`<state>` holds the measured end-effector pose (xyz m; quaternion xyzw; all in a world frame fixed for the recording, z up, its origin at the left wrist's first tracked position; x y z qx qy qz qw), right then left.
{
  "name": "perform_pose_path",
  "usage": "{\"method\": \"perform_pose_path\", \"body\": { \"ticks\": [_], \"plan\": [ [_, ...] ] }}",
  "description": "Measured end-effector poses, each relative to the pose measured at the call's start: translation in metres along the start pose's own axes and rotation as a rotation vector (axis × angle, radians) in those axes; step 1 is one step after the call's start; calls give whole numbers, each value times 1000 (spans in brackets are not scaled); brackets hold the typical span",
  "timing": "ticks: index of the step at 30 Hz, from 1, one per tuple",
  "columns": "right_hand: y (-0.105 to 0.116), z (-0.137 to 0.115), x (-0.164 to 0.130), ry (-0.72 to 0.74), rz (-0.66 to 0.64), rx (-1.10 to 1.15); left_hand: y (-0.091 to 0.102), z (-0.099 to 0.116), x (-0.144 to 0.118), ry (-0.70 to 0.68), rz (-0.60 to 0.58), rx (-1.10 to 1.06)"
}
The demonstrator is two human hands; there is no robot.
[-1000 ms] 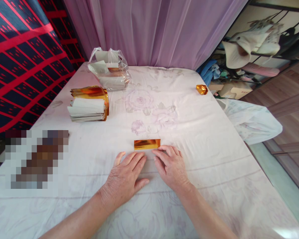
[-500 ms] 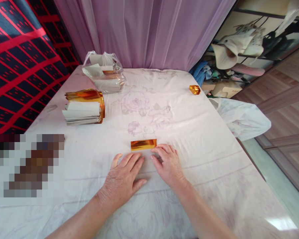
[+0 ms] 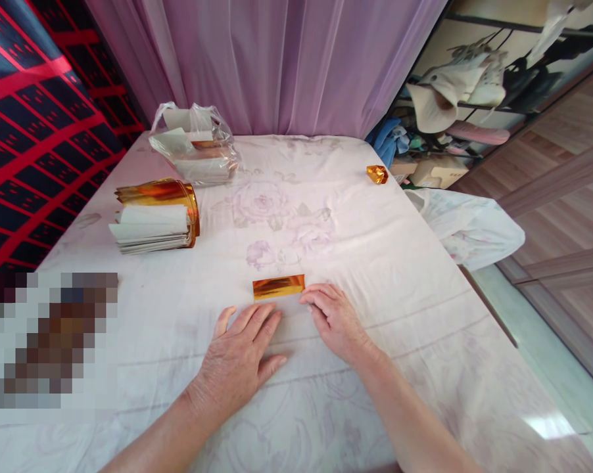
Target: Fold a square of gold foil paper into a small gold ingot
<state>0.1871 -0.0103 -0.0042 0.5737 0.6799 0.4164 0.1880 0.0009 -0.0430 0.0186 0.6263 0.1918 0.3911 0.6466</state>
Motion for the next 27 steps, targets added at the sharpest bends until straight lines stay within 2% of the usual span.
{"method": "perform_pose_path", "body": {
  "ticks": [6, 11, 16, 27],
  "plan": [
    [1, -5, 2, -9, 26, 2, 1, 1, 2, -2, 15, -4],
    [-4, -10, 4, -78, 62, -110, 0, 2, 4, 12, -11, -11],
    [-6, -12, 4, -81, 71, -161, -3, 1, 4, 28, -20, -24],
    [-6, -10, 5, -64, 70, -179, -5, -15, -7, -28, -28, -74]
  ]
}}
Point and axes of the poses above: each hand's wrist, its own x-axis towards the middle knuckle, its own y-axis out of the back of the hand, z = x × y, the point moved 5 cm from there along x, towards the middle knuckle, and after that the axes turned 1 degree about -y, right-handed, at the moved point
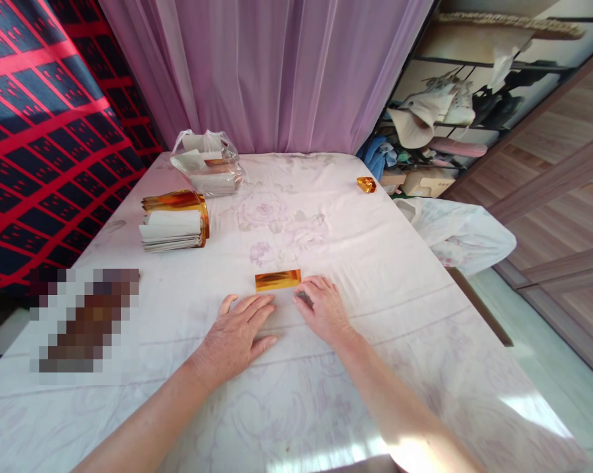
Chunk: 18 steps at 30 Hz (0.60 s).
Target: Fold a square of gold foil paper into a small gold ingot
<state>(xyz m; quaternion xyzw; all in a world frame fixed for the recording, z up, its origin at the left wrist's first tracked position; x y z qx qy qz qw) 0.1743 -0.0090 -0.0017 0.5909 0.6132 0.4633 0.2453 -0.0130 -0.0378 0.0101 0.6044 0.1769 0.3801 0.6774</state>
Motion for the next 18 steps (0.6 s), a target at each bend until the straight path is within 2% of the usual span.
{"method": "perform_pose_path", "body": {
  "ticks": [12, 18],
  "plan": [
    [-1, 2, -1, 8, 6, -5, 3, -14, -15, -4, -48, 58],
    [-1, 1, -1, 15, 11, 4, 4, -15, -17, -1, -32, 62]
  ]
}}
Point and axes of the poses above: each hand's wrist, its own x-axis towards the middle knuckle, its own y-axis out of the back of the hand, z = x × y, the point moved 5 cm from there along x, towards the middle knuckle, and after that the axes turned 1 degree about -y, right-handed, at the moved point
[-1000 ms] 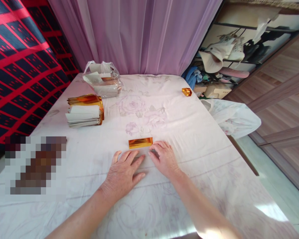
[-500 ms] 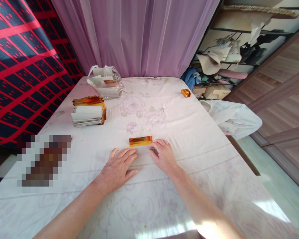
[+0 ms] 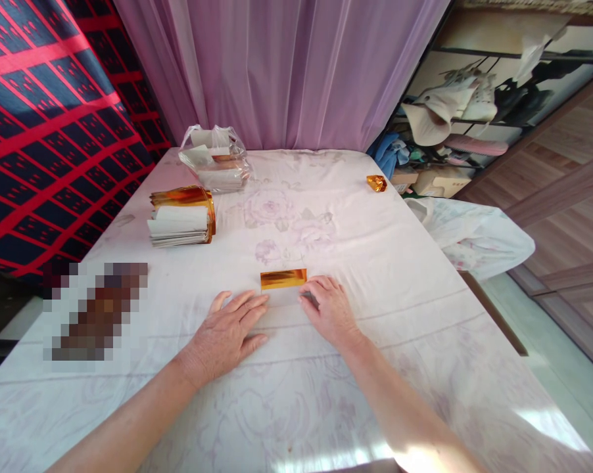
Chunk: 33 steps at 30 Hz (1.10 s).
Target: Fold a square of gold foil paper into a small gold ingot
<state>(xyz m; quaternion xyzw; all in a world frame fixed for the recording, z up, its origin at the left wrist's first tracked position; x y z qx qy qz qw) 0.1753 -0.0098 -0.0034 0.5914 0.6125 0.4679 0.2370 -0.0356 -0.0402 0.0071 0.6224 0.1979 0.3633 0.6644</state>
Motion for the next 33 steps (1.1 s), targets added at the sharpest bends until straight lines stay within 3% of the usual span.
{"method": "perform_pose_path", "body": {
  "ticks": [6, 17, 27, 33],
  "plan": [
    [1, -8, 2, -26, -9, -93, 2, 2, 1, -7, 19, 5],
    [-4, -47, 7, -202, 12, -333, 5, 5, 3, 0, 27, -6],
    [-2, -40, 3, -248, -12, -262, 5, 4, 2, -11, 47, -8],
    [1, -20, -1, -216, -7, -144, 4, 3, 2, -8, 46, -1]
  ]
}}
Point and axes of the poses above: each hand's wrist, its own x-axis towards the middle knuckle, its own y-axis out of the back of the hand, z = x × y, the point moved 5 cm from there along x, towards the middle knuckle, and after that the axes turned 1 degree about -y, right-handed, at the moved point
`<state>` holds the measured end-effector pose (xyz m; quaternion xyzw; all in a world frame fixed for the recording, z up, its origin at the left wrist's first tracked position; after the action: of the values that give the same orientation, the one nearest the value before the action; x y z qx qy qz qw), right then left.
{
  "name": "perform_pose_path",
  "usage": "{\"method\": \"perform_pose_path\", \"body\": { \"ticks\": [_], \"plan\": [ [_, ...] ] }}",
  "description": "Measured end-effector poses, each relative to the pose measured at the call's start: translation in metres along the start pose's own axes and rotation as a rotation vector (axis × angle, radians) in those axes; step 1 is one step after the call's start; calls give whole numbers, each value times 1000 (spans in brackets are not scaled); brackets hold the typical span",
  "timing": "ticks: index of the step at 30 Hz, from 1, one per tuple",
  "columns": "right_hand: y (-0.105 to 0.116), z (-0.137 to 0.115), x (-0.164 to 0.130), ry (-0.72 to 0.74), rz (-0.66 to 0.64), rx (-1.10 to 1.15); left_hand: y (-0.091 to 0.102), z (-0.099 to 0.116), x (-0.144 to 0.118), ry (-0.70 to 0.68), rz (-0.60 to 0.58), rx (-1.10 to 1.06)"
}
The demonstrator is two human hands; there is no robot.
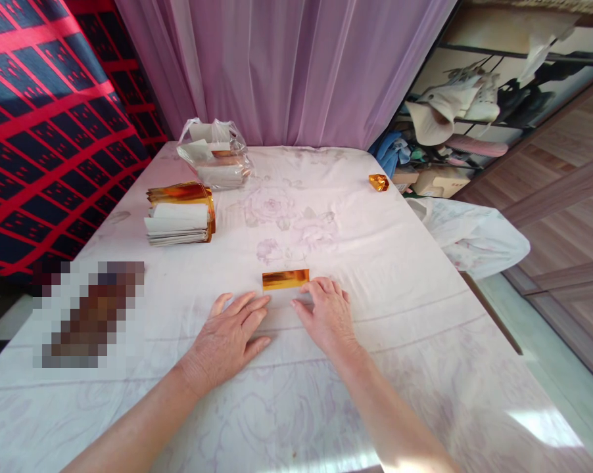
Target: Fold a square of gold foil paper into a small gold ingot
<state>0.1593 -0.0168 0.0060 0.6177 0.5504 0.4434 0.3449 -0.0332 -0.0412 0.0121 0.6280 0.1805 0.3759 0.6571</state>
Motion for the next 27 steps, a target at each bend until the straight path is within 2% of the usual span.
{"method": "perform_pose_path", "body": {
  "ticks": [9, 12, 15, 20, 27],
  "plan": [
    [-1, 28, 1, 94, 45, 195, 3, 5, 4, 2, 14, 46],
    [-1, 29, 1, 102, 62, 197, 4, 16, 13, 0, 10, 93],
    [0, 28, 1, 106, 63, 189, 3, 26, 26, 63, 5, 128],
    [0, 26, 0, 109, 56, 196, -5, 41, 38, 95, -11, 82],
    [1, 26, 0, 111, 63, 189, -12, 41, 34, 87, -44, 71]
  ]
}}
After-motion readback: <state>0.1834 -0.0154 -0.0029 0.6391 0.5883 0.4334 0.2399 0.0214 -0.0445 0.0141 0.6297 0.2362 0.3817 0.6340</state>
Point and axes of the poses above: each hand's wrist, its own x-axis towards the middle knuckle, its own y-axis out of the back of the hand, z = x × y, the point moved 5 cm from there along x, towards the middle knuckle, and after that the axes turned 1 degree about -y, right-handed, at the moved point
